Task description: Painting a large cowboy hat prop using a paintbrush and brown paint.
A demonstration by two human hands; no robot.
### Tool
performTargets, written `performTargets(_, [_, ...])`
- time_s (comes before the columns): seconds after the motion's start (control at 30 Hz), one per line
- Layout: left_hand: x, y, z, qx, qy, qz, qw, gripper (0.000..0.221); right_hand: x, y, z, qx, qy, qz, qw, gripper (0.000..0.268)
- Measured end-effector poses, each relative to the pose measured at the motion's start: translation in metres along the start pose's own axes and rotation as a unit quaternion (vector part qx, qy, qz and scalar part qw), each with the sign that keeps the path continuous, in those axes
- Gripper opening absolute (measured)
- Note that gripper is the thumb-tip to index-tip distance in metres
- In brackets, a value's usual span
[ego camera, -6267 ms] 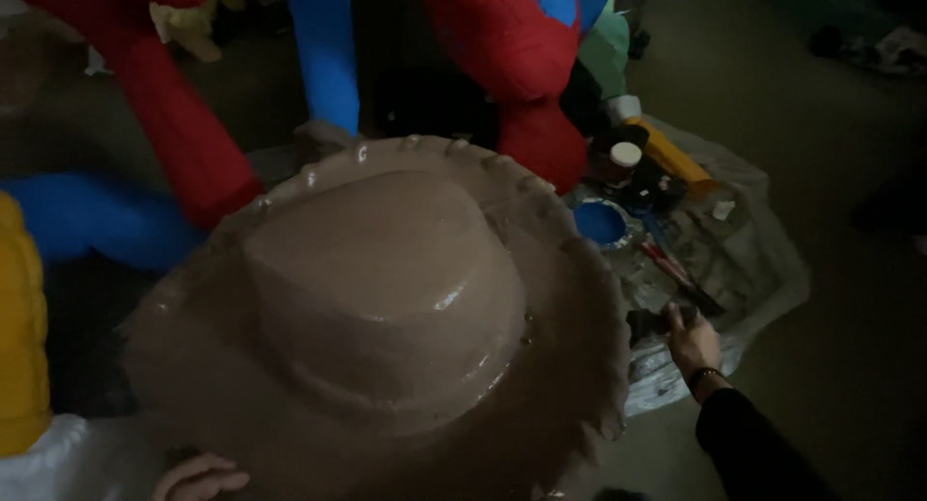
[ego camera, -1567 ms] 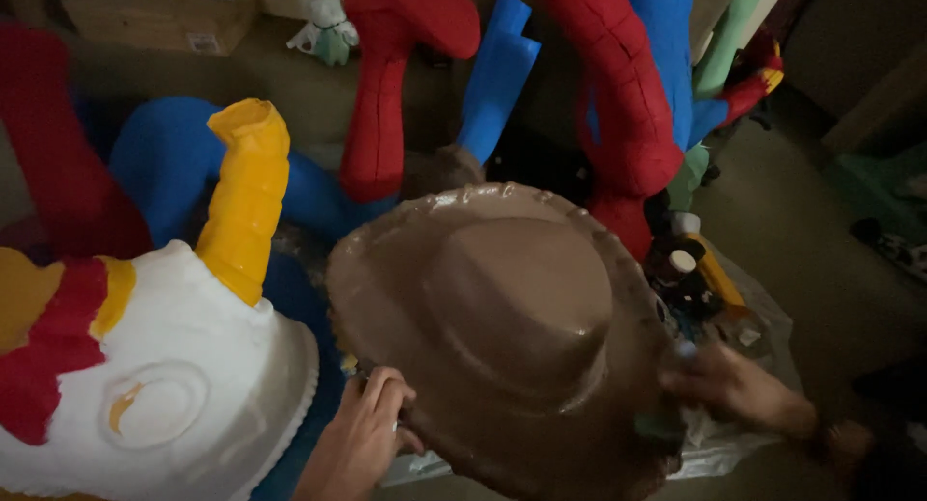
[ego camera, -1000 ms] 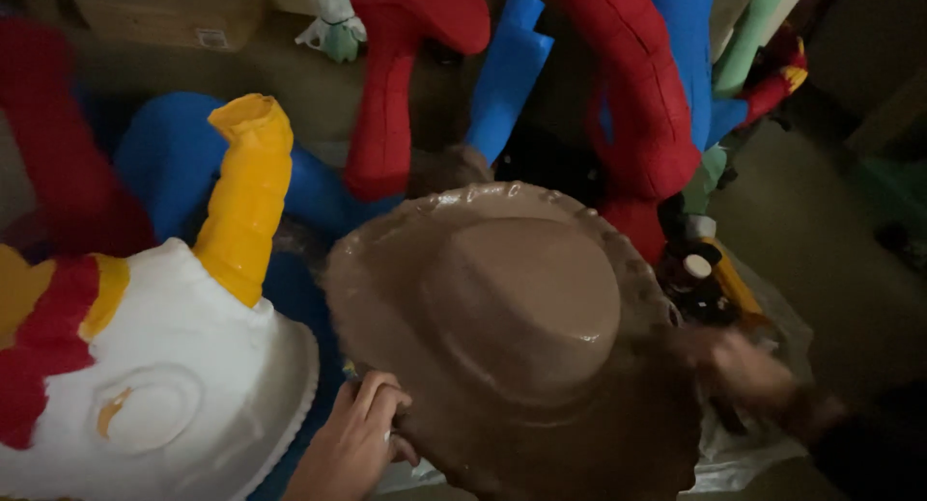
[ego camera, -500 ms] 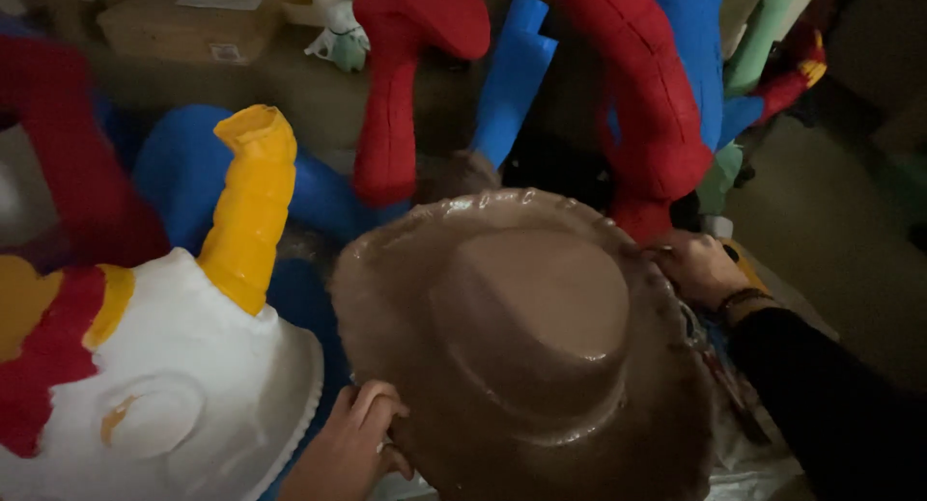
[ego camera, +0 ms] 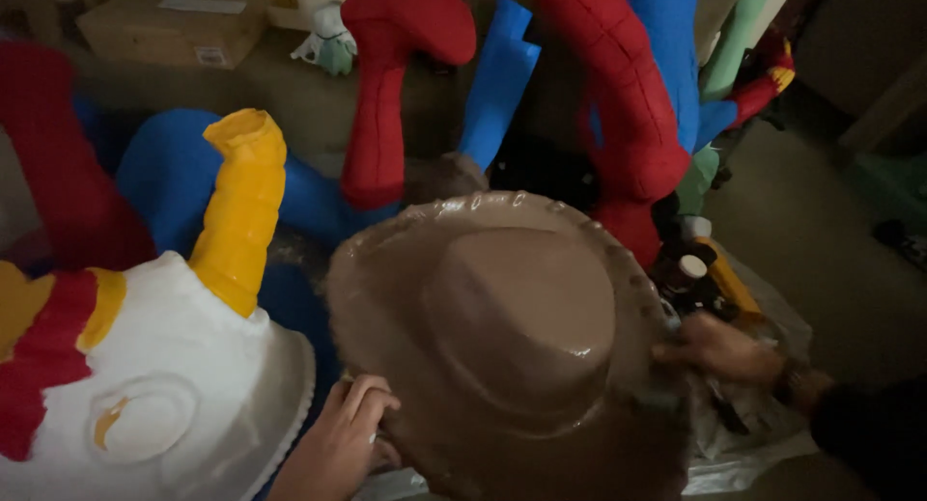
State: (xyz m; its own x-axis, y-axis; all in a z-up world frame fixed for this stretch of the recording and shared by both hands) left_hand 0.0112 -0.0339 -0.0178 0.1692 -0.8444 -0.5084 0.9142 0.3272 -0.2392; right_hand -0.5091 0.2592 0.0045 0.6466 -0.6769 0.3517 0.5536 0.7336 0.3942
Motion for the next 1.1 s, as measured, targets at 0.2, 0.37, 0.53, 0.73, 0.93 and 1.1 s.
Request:
performTargets(0.2, [0.004,0.004,0.002,0.060,0.024,0.043,0.997,0.059,0.044,-0.037,0.029,-0.285,0.067,0.183,0.939,0.025])
performTargets(0.37, [-0.003,-0.001,0.007,-0.012,0.016,-0.005,1.000,0.056,0.020,0.004,-0.037,-0.306,0.109,0.343,0.881,0.028])
performTargets(0.53, [0.003,-0.004,-0.004,0.067,0.018,0.070,0.995,0.039,0.059,0.082,-0.105,-0.098,0.043,0.413,0.904,0.024])
performTargets(0.73, [-0.001,-0.001,-0.005,0.025,-0.019,-0.006,0.999,0.050,0.099,0.091,-0.109,-0.015,-0.140,0.103,0.985,0.027])
performTargets(0.93, [-0.005,-0.002,0.001,0.026,-0.001,-0.008,1.000,0.052,0.014,0.047,-0.053,-0.210,0.403,0.085,0.887,0.048])
performTargets(1.1, [-0.001,-0.003,-0.002,0.018,-0.004,0.009,1.000,0.048,0.059,0.088,-0.075,-0.182,0.145,0.021,0.972,0.050])
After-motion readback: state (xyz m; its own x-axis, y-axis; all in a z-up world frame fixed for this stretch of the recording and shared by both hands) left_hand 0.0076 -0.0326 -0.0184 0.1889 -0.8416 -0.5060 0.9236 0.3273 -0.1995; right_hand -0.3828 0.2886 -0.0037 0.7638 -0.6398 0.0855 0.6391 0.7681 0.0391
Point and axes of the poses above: each hand's wrist, its own y-axis away from the middle knuckle, its own z-axis out of the back of the hand, x = y × z, the point moved 1 cm from there along -y, towards the middle knuckle, and after that the axes turned 5 degrees about -z, right-handed, at the moved point
